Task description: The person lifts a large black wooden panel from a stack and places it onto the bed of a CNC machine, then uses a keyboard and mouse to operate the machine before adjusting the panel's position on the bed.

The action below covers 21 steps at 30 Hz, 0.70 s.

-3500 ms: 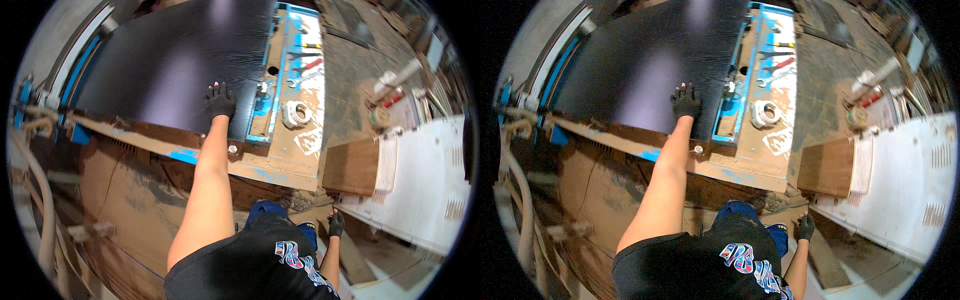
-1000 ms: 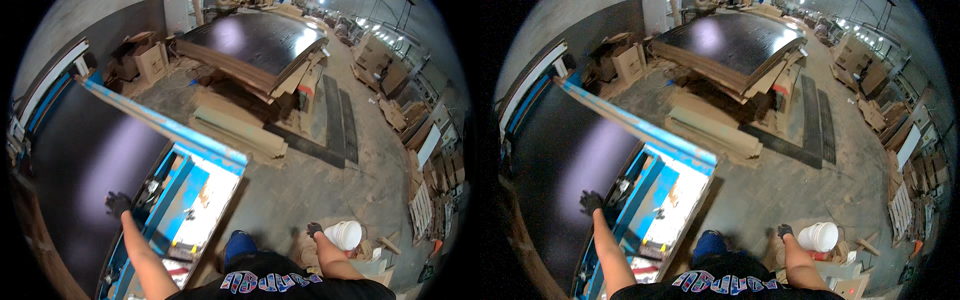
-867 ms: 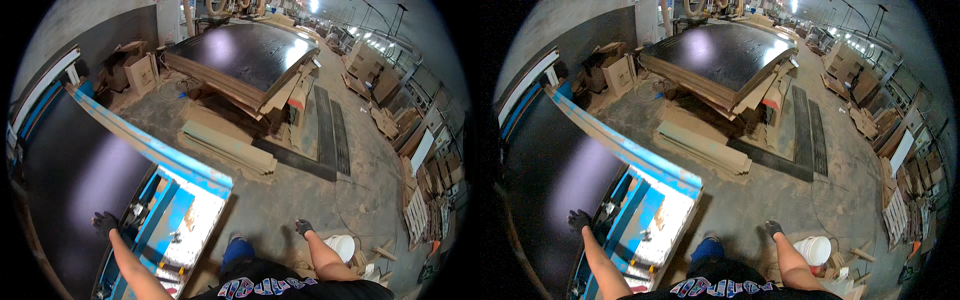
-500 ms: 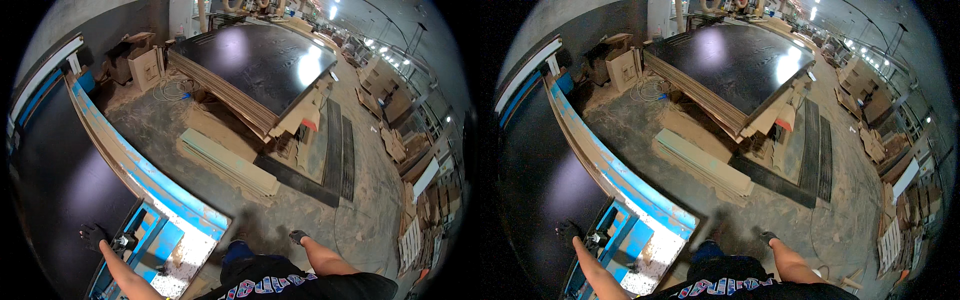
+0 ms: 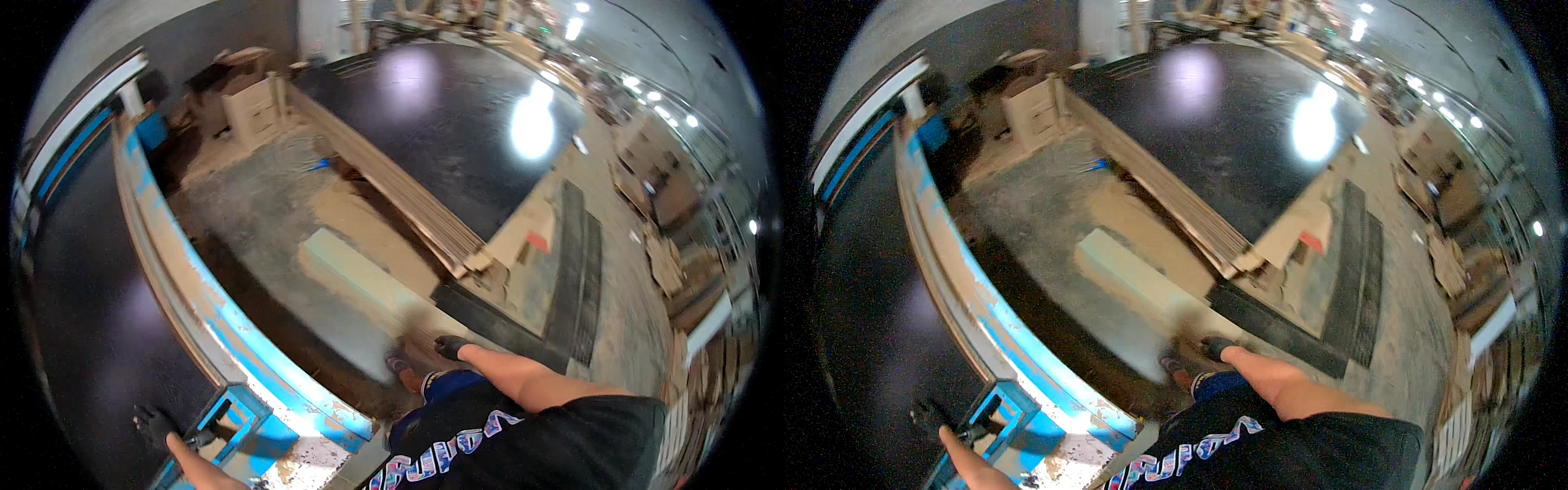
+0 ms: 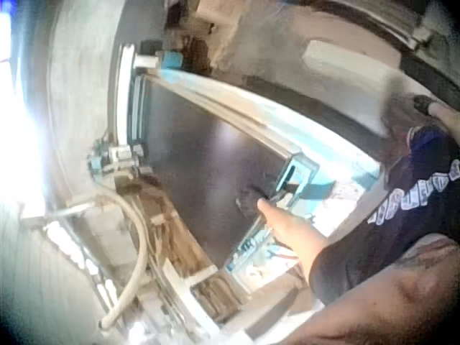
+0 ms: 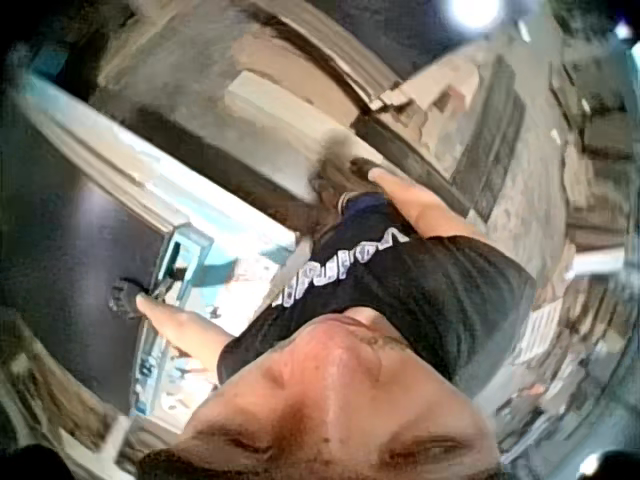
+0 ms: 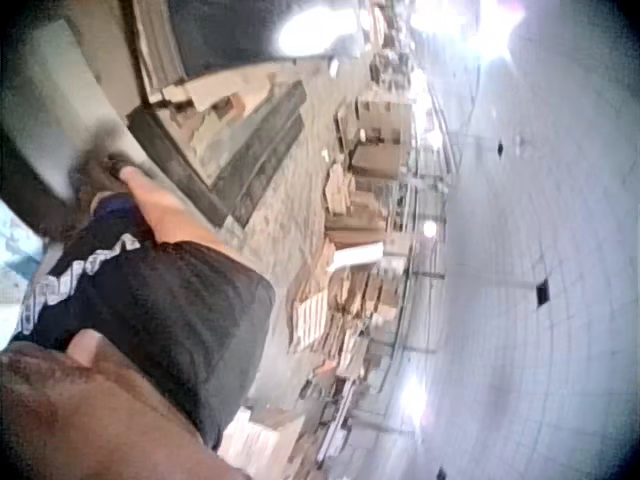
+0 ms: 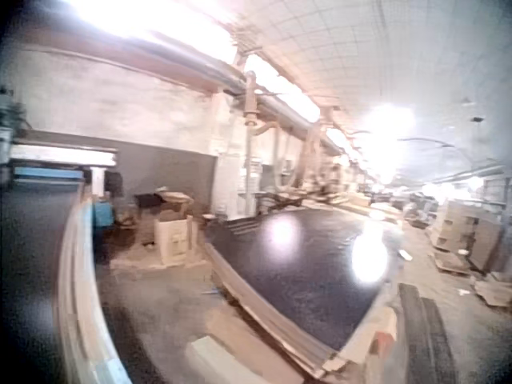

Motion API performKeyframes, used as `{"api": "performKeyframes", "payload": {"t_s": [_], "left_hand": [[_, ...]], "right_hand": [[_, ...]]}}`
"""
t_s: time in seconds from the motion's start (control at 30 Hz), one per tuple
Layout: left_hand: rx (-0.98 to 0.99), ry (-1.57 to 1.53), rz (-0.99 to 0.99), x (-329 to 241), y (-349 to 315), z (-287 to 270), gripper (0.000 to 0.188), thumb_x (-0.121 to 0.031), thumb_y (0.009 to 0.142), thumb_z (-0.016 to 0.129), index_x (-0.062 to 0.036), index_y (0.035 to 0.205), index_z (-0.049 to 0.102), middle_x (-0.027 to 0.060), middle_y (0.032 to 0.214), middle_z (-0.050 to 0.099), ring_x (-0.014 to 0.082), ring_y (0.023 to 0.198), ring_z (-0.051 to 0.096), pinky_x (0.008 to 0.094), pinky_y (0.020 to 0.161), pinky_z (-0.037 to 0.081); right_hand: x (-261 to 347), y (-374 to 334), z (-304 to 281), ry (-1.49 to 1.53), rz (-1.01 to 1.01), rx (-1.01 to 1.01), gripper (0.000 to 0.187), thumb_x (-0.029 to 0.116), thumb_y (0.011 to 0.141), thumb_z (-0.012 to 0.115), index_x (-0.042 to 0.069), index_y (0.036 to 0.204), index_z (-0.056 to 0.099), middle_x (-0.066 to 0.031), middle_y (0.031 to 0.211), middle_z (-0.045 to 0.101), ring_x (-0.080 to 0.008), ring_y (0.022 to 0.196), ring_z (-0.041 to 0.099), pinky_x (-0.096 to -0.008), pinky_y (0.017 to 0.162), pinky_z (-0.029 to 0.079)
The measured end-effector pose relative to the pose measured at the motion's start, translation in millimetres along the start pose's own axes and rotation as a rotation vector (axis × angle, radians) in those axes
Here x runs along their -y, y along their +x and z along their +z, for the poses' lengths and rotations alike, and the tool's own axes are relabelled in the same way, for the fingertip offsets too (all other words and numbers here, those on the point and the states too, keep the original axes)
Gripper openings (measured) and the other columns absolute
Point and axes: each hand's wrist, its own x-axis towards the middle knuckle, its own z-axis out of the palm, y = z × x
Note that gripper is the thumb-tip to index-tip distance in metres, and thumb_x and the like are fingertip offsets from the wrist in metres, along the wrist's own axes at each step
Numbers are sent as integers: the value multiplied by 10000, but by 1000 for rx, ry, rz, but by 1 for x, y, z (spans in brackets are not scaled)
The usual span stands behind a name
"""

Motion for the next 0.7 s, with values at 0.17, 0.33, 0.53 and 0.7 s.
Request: {"api": "performKeyframes", "payload": {"t_s": [0.17,0.33,0.53,0.7], "left_hand": [[-195,-552,-57,-71,-69,-85,388,-343,888,610,-4,1052,704,152,1074,707,306,981,646,450,902,481],[92,8,-297,-69,-45,-32,634,-563,970,364,-262,1526,310,122,1580,300,318,1450,285,510,1133,273],[178,-79,-343,-83,-57,-53,635,-562,996,258,-269,1559,223,108,1626,180,292,1499,165,529,1177,115],[154,-100,-330,-79,-66,-55,622,-518,1000,311,-246,1555,241,136,1612,212,284,1496,176,528,1179,110]], "right_hand": [[143,54,-112,-12,-174,304,419,338,948,533,86,1275,608,-161,1289,618,-311,1210,564,-389,1022,439],[85,144,-101,170,-39,164,390,279,945,617,26,1241,615,-83,1004,690,-153,886,638,-308,798,514],[109,257,-106,205,-109,352,409,270,963,596,-1,1271,590,-116,1063,681,-195,906,646,-340,804,523],[240,310,-112,107,-206,455,523,365,972,581,-6,1340,544,-149,1170,658,-241,981,644,-377,852,515]]}}
